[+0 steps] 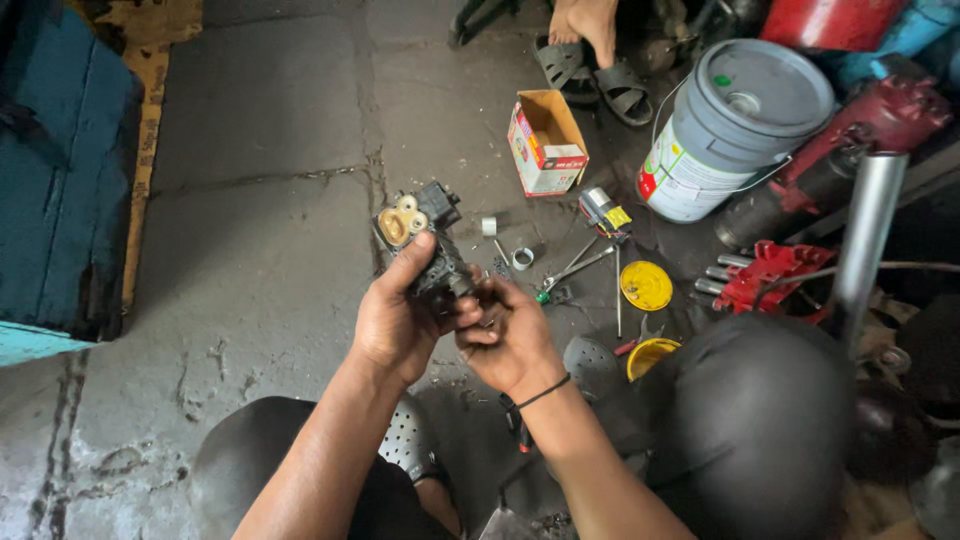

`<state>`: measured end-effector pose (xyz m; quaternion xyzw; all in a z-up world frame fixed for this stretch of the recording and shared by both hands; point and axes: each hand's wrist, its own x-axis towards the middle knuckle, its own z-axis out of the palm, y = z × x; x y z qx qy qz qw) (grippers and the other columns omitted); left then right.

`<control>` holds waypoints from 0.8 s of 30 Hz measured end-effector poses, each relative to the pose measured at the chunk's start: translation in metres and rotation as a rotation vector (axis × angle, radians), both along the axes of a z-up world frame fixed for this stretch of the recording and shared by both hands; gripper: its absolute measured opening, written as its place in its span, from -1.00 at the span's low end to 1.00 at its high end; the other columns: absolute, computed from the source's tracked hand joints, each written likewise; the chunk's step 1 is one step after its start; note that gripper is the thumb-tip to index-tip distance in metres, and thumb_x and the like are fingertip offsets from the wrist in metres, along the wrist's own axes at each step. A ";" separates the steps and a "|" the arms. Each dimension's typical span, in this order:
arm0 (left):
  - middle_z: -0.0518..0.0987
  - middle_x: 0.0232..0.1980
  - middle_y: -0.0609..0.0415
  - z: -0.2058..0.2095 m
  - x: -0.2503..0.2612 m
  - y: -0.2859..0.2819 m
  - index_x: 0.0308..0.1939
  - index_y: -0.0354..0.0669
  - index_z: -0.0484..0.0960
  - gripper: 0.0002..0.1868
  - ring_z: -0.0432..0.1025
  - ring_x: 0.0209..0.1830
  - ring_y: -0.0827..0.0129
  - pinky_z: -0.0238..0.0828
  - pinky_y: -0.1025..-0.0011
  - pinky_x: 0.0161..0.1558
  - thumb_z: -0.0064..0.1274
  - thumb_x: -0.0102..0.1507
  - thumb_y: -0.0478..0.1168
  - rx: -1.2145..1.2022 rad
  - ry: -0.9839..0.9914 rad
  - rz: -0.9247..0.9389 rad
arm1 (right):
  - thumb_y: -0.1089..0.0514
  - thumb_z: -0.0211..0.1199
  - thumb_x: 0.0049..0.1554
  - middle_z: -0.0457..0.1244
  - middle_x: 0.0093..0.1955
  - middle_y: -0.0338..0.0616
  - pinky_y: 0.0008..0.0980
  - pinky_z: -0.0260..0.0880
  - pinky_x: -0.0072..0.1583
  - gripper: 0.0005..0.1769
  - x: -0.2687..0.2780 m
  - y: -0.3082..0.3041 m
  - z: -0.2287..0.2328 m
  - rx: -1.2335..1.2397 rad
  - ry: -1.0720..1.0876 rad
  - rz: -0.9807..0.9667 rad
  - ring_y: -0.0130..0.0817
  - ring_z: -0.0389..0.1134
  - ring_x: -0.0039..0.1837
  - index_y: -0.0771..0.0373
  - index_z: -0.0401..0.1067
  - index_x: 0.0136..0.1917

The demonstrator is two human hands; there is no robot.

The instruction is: The person manipulates a mechanical component by hand, using a screwdriver to remove and replace screws and internal parts while sitting on the floor.

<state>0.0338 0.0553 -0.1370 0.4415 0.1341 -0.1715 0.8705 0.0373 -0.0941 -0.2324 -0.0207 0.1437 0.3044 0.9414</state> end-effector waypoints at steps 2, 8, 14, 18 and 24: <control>0.67 -0.27 -0.05 0.005 -0.002 0.001 -0.14 -0.22 0.60 -0.49 0.55 -0.46 0.28 0.56 0.25 -0.32 0.08 0.25 0.19 0.013 -0.017 0.001 | -0.01 -0.06 0.34 0.31 -0.26 -0.09 -0.57 0.23 -0.36 -0.62 -0.004 0.004 0.008 -0.025 -0.001 -0.039 -0.32 0.29 -0.27 0.19 0.47 -0.14; 0.67 -0.29 0.00 0.014 -0.008 0.007 -0.17 -0.18 0.60 -0.51 0.55 -0.40 0.29 0.50 0.32 -0.36 0.08 0.23 0.21 0.063 -0.020 0.076 | -0.01 -0.09 0.22 0.31 -0.27 -0.04 -0.26 0.37 -0.18 -0.67 -0.020 0.008 0.018 -0.474 0.140 -0.110 -0.23 0.27 -0.26 0.18 0.41 -0.17; 0.65 -0.34 0.05 0.011 -0.006 0.007 -0.20 -0.08 0.60 -0.56 0.55 -0.40 0.24 0.47 0.29 -0.37 0.14 0.17 0.19 0.151 0.091 0.185 | 0.28 0.17 0.19 0.29 -0.25 -0.08 -0.20 0.45 0.01 -0.94 -0.046 0.003 -0.015 -0.418 0.149 -0.259 -0.22 0.32 -0.16 0.31 0.37 -0.13; 0.65 -0.35 0.05 0.009 -0.002 0.007 -0.19 -0.09 0.61 -0.56 0.56 -0.39 0.23 0.45 0.29 -0.37 0.18 0.14 0.18 0.137 0.104 0.209 | 0.39 0.04 0.08 0.33 -0.10 -0.03 -0.14 0.46 0.11 -0.80 -0.053 0.011 0.020 -0.493 0.099 -0.207 -0.14 0.37 -0.04 0.31 0.43 -0.04; 0.67 -0.33 0.07 0.006 0.002 0.006 -0.18 -0.07 0.64 -0.57 0.57 -0.37 0.26 0.44 0.29 -0.33 0.19 0.14 0.17 0.165 0.145 0.228 | 0.16 0.20 0.17 0.28 -0.08 -0.08 -0.14 0.43 0.11 -0.75 -0.062 0.010 0.075 -0.481 -0.008 -0.130 -0.21 0.34 -0.04 0.35 0.39 0.07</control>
